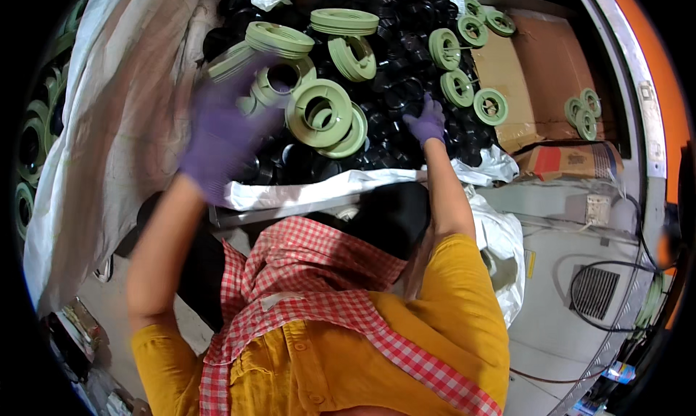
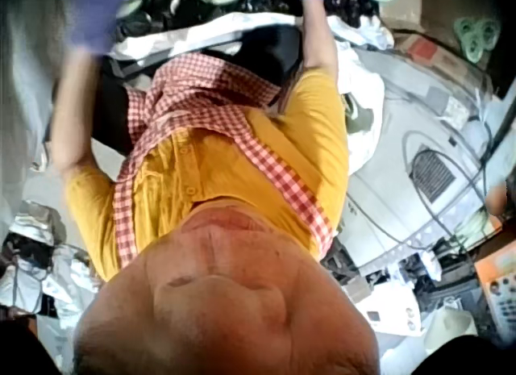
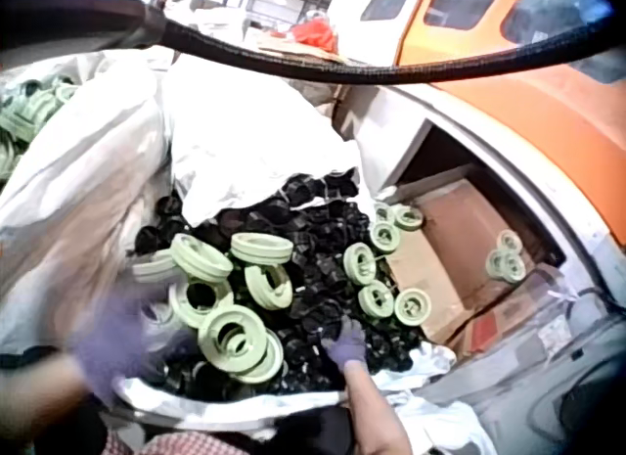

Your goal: The person sorts green plastic rings and black plastic caps by hand, picking them from white sacks and placing them into other containers.

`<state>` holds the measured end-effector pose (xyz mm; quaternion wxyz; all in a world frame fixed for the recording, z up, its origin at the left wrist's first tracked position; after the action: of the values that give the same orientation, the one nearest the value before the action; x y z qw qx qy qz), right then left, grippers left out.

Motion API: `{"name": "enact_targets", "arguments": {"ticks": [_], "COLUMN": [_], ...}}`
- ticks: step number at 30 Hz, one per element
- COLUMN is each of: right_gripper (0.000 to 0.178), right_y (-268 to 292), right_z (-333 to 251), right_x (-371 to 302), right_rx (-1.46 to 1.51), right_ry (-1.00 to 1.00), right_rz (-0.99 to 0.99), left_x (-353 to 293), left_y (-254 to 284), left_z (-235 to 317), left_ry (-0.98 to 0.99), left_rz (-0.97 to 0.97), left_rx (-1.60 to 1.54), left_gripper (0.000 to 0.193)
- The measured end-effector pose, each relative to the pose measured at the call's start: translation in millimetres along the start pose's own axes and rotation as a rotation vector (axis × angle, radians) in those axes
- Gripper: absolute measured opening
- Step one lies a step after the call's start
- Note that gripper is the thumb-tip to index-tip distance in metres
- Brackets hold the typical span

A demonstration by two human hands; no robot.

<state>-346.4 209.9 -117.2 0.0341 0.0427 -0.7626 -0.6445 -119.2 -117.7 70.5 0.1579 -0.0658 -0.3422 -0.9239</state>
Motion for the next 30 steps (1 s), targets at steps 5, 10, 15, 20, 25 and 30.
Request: {"name": "enact_targets", "arguments": {"ticks": [5,10,15,20,25,30], "right_gripper": [0.086,0.091,0.081,0.070,0.061,0.031], "right_y": [-24.4,-42.1,4.5,41.8,65.6,97.8], "right_z": [17.9,28.4,-26.8,-83.5,-130.3,-149.0], "right_x": [4.1,-13.3,-50.4,-147.3,-216.3,-257.4], "right_rx": [0.121,-0.091,0.517,1.146,1.048,0.506], "right_ry": [-0.055,0.021,-0.122,0.220,0.549,1.566], "right_rz": [-0.237,-0.058,-0.042,-0.259,-0.331,-0.015], "left_x": [-23.8,4.3,8.0,-24.4,-91.5,-117.1], "left_y": [-125.9,-143.4,-122.3,-103.1,-90.8,-41.5], "left_z": [-65.2,-82.1,-57.2,-19.9,-10.9,-13.3], "left_ry": [-0.642,-0.742,-0.379,0.180,0.479,-0.270], "left_rz": [-0.333,-0.335,-0.368,-0.357,-0.390,-0.639], "left_rx": [0.699,0.792,0.672,-0.539,-0.929,-0.320], "left_gripper": [0.050,0.038,0.037,0.050,0.039,0.033]}}
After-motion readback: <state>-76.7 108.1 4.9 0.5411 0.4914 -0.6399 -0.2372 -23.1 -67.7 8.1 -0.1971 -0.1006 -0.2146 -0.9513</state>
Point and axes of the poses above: each hand's wrist, its own x-axis towards the middle knuckle, its own y-axis out of the back of the hand, z = x × y, the point moved 2 cm from there along x, towards the middle knuckle, and after that the axes turned 3 degrees about x, right-handed, at the moved point
